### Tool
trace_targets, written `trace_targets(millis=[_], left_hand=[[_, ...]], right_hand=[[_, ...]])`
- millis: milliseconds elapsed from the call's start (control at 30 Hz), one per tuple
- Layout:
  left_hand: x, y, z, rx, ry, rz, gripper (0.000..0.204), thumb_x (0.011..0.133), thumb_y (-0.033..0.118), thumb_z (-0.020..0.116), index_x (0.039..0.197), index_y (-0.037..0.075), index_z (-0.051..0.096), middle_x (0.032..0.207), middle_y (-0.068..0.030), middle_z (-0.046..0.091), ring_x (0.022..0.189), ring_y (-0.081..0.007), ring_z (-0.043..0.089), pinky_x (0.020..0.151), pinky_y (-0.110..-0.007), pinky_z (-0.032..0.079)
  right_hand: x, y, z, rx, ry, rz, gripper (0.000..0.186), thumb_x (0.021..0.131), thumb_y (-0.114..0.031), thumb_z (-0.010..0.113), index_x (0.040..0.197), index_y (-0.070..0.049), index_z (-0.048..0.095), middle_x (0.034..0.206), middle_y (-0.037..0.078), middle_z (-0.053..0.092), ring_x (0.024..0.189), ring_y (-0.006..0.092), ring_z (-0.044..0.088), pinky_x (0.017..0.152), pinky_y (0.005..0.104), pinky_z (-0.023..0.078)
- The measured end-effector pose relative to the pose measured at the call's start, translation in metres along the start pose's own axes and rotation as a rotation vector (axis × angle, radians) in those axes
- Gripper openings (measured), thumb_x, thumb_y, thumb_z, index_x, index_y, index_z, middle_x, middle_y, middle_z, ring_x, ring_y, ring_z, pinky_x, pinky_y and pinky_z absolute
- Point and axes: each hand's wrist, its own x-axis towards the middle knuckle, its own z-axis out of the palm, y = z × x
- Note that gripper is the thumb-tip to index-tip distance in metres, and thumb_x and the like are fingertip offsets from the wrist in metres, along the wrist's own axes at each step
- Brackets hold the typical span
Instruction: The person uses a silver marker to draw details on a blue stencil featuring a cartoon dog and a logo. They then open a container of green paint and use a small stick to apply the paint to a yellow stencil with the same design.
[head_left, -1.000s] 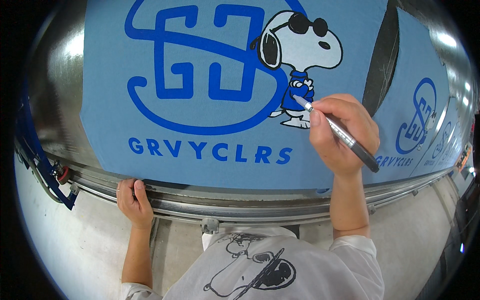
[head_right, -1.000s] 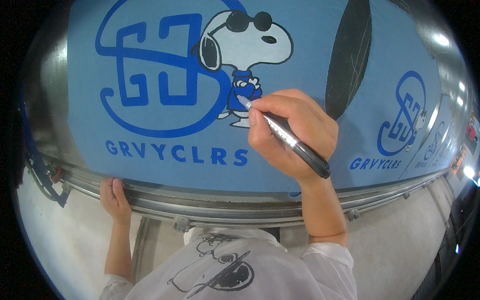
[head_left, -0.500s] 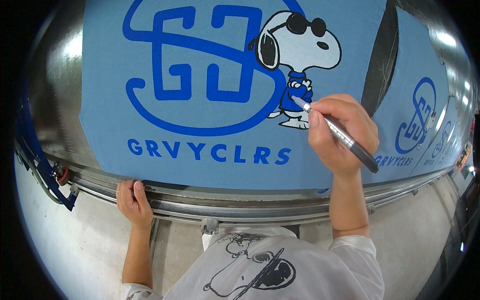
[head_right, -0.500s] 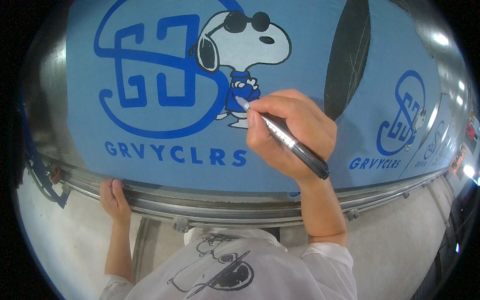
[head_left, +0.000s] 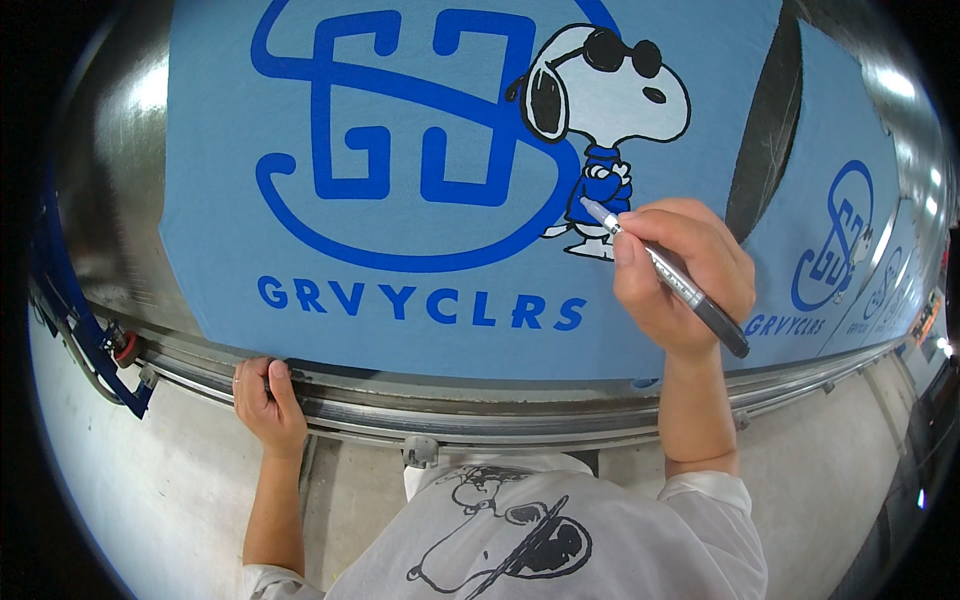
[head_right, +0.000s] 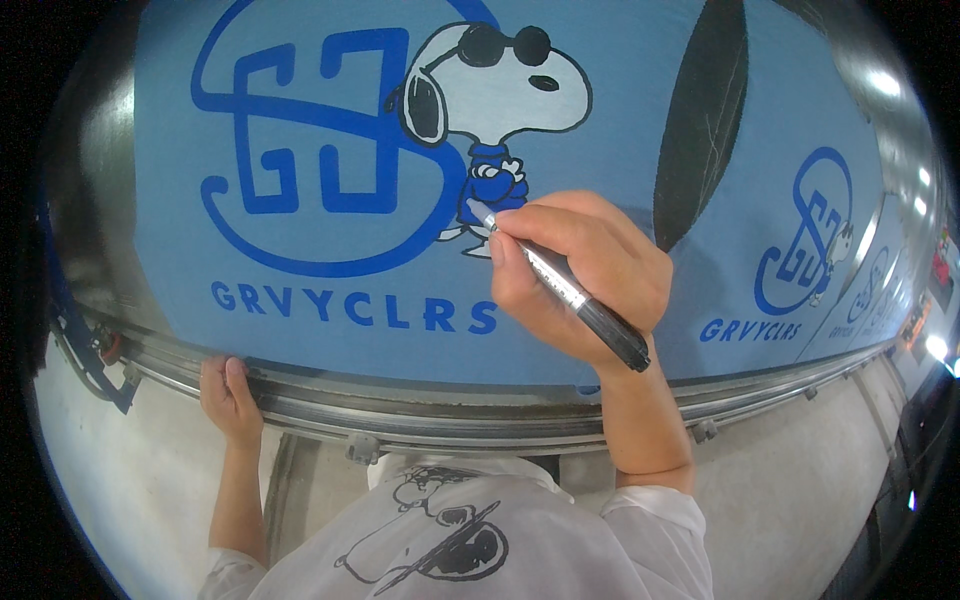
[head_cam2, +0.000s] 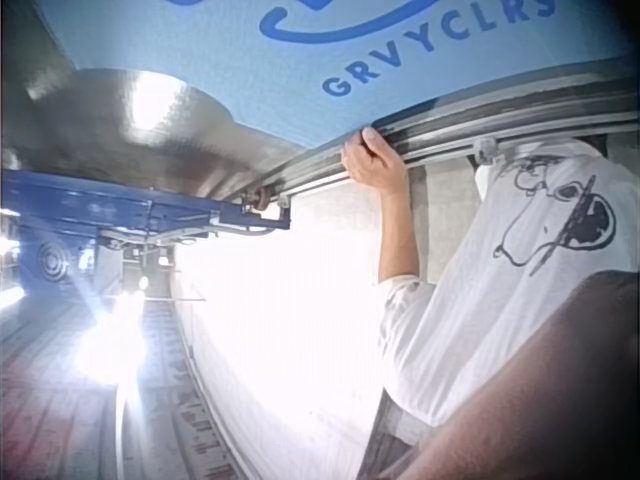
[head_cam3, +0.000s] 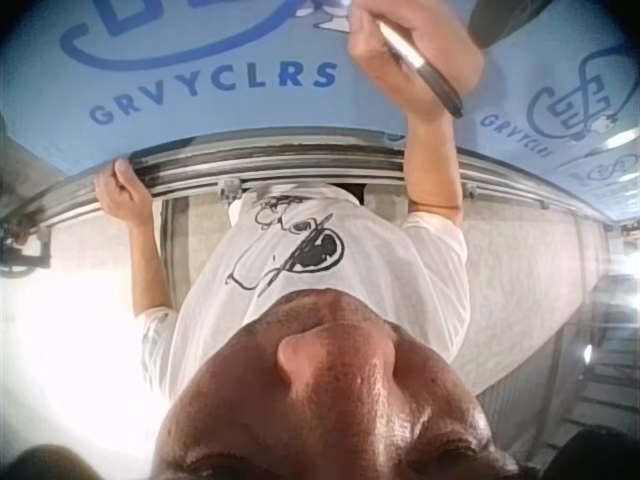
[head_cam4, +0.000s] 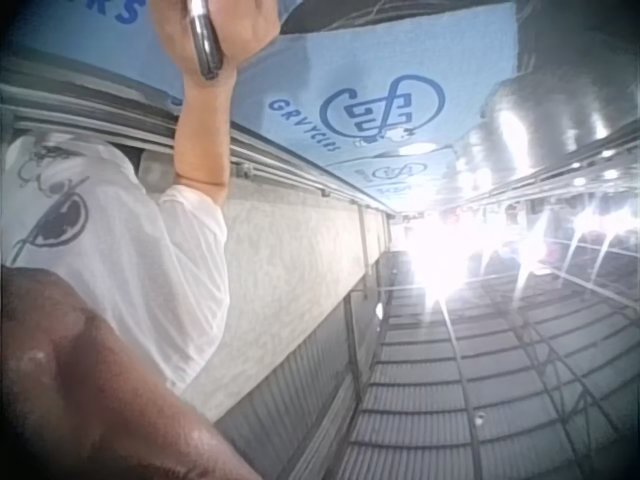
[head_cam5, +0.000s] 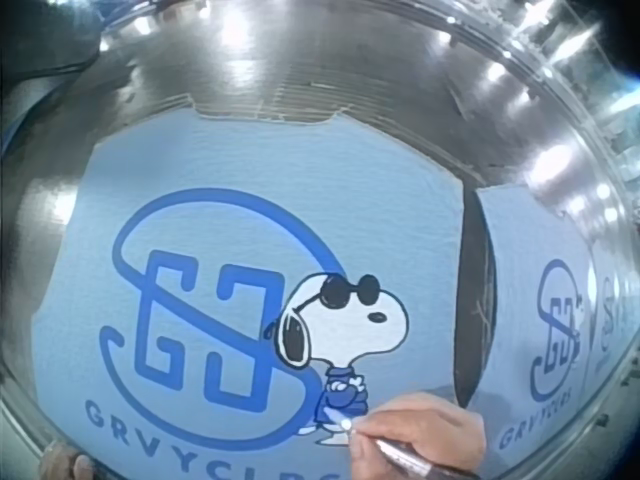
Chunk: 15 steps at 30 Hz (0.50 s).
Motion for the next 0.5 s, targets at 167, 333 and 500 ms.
trace_targets(millis=[167, 333, 500], left_hand=[[0.0006, -0.0005, 0.0002, -0.002, 0.003, 0.01, 0.026, 0.105, 0.02, 0.054, 0.086, 0.003, 0.058, 0.076, -0.0091, 0.059, 0.071, -0.0283, 0.053, 0.068, -0.039, 0.041], [0.0013, -0.0005, 0.0001, 0.004, -0.001, 0.013, 0.027, 0.105, 0.021, 0.054, 0.085, 0.003, 0.058, 0.075, -0.0087, 0.059, 0.071, -0.0278, 0.053, 0.068, -0.039, 0.041], [0.0015, -0.0005, 0.0004, 0.005, 0.0, 0.016, 0.029, 0.106, 0.022, 0.053, 0.085, 0.003, 0.058, 0.074, -0.0083, 0.059, 0.071, -0.0272, 0.052, 0.068, -0.039, 0.041]], right_hand=[[0.0016, -0.001, 0.0008, -0.008, -0.004, -0.007, 0.018, 0.072, 0.004, 0.078, 0.089, 0.0, 0.073, 0.078, 0.012, 0.073, 0.064, 0.0169, 0.07, 0.057, 0.0243, 0.055], [0.0018, -0.0008, 0.0014, -0.014, -0.011, -0.027, 0.013, 0.076, 0.004, 0.074, 0.088, 0.004, 0.07, 0.076, 0.014, 0.071, 0.063, 0.0185, 0.067, 0.055, 0.0256, 0.051], [0.0018, 0.0003, 0.0018, -0.006, -0.006, -0.027, 0.016, 0.073, 0.003, 0.077, 0.088, 0.002, 0.072, 0.077, 0.012, 0.072, 0.063, 0.0178, 0.069, 0.056, 0.0246, 0.054]])
